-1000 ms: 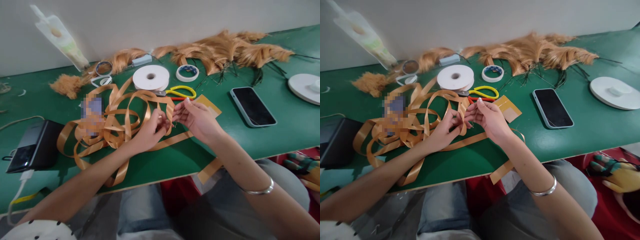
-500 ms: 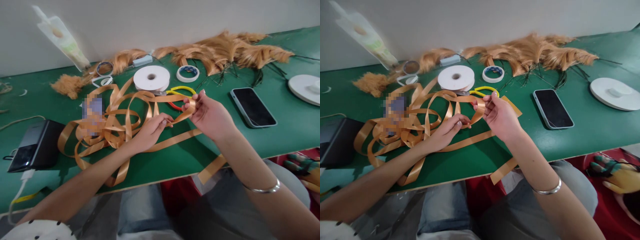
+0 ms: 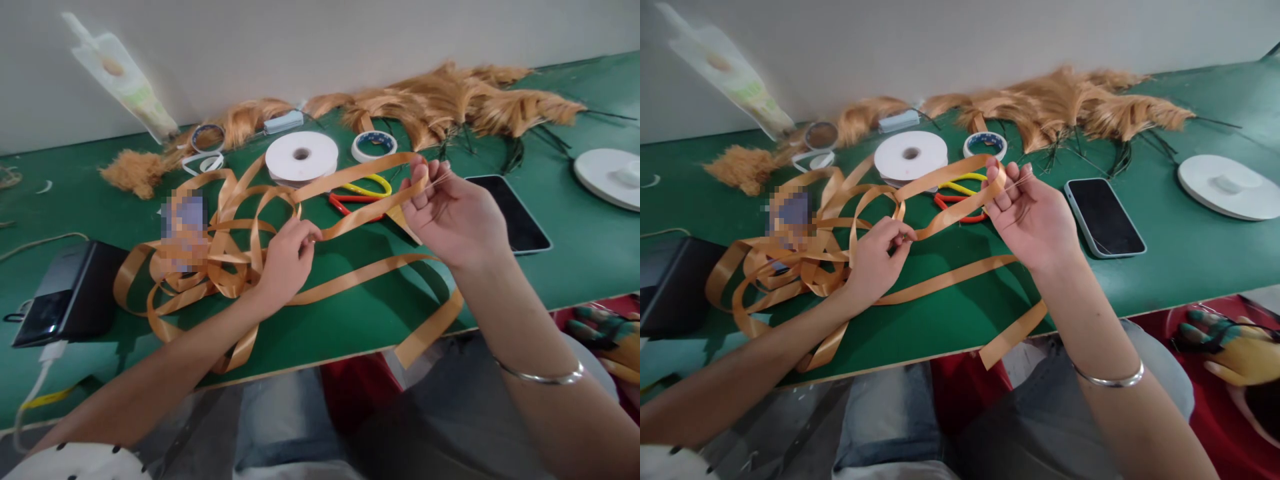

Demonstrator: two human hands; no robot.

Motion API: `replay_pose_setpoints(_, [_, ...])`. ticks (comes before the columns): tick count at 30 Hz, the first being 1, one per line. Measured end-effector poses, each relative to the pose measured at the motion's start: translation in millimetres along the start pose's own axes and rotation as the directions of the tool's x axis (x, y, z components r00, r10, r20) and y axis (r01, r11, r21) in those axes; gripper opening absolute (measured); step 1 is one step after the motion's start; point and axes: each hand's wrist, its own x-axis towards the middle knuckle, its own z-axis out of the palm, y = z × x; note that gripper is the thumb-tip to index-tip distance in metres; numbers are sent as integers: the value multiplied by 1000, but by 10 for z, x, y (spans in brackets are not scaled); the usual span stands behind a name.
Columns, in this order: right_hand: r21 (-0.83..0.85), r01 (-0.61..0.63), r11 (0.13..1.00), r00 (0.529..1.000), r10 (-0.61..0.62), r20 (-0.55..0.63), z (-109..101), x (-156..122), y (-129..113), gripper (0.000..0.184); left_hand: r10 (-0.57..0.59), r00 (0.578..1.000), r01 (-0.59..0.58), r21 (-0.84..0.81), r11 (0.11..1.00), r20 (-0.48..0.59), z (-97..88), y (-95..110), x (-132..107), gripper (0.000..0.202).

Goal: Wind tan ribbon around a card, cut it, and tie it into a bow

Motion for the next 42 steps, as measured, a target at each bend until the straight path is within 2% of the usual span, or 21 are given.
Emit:
replay_pose_setpoints(3, [18,40,999,999,-40,-23,6,-19,-43,35,11,997,-12,-16,1000,-76,6,-2,-18,15])
replay_pose_setpoints(6, [160,51,986,997,-41,-67,42,-51,-89,40,-16,978,-5,-100,995,-210,22,-37,-53,9])
replay_pose_setpoints(8, [244,27,969,998,-12,-62,81,-76,-105,43,-13,967,-24,-144,989,-253,24,-57,-71,9])
replay_pose_setpoints(11, [281,-55,958,998,53,17,156,-115,-94,42,114,971,-142,-122,982,-211,-2,-46,-76,22])
replay_pose_setpoints(14, [238,-153,959,985,128,116,241,-157,-41,43,290,942,-313,-128,941,-169,-36,-9,-67,28])
replay_pose_setpoints(16, [176,-187,966,973,159,166,296,-191,16,41,321,941,-337,-213,917,-106,-39,8,-66,26])
replay_pose_setpoints(19, [38,-141,989,976,133,172,366,-252,128,32,247,968,-216,-379,900,34,-13,30,-84,22])
replay_pose_setpoints(23, [-63,-41,997,981,52,189,431,-313,283,26,140,979,-26,-591,807,148,28,97,-118,25])
replay_pose_setpoints(26, [-154,40,987,982,-10,191,447,-311,360,25,25,973,151,-717,681,230,39,149,-120,30])
replay_pose_setpoints(28, [-255,121,959,983,-79,168,442,-295,392,25,-18,964,226,-786,576,264,41,166,-111,34])
replay_pose_setpoints(30, [-344,193,919,977,-148,151,434,-283,419,25,-24,952,274,-816,509,305,40,179,-105,37])
replay_pose_setpoints(33, [-376,223,899,973,-185,136,442,-293,463,25,13,923,318,-782,537,385,33,213,-106,33])
replay_pose_setpoints(36, [-299,149,943,985,-115,128,481,-328,499,25,33,909,302,-712,634,416,22,249,-105,24])
replay_pose_setpoints(39, [-128,39,991,992,-24,120,514,-350,510,24,-61,919,320,-648,692,389,26,232,-92,19])
replay_pose_setpoints(42, [51,-52,997,990,45,130,500,-329,496,25,-194,927,366,-655,661,322,60,151,-80,16])
